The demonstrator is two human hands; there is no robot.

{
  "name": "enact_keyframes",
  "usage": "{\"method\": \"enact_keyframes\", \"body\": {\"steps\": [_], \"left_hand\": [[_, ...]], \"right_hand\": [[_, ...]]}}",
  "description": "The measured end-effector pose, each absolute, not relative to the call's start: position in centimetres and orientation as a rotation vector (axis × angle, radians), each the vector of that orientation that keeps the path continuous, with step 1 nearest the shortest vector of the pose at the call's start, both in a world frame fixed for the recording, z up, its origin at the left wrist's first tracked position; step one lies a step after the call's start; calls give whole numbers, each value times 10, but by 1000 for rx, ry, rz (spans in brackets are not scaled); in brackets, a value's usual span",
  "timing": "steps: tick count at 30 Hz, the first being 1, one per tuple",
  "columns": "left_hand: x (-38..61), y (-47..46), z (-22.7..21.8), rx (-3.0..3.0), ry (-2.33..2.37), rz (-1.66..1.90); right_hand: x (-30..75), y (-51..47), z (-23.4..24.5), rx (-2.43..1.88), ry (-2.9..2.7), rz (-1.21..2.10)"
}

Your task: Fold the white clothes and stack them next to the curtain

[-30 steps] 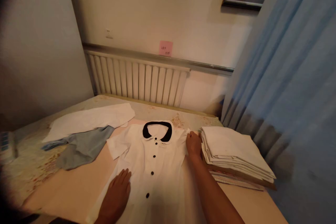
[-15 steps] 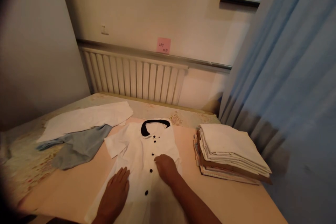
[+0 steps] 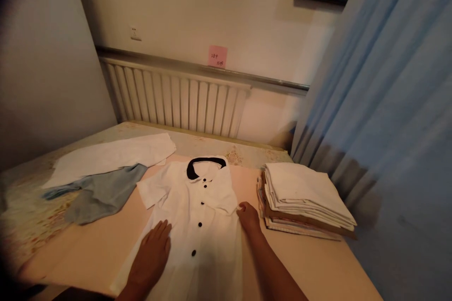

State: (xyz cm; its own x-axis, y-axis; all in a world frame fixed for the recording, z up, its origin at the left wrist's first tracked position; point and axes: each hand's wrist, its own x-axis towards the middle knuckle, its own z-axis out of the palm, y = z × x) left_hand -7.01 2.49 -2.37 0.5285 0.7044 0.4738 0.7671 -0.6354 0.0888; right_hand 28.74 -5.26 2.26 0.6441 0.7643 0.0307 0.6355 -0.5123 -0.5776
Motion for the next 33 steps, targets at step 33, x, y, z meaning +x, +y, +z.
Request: {"method": "enact_keyframes", "body": {"steps": [33], "left_hand": [[-70, 23, -20, -2606, -1240, -712]], "right_hand": [[304, -22, 32, -2435, -879, 496]]}}
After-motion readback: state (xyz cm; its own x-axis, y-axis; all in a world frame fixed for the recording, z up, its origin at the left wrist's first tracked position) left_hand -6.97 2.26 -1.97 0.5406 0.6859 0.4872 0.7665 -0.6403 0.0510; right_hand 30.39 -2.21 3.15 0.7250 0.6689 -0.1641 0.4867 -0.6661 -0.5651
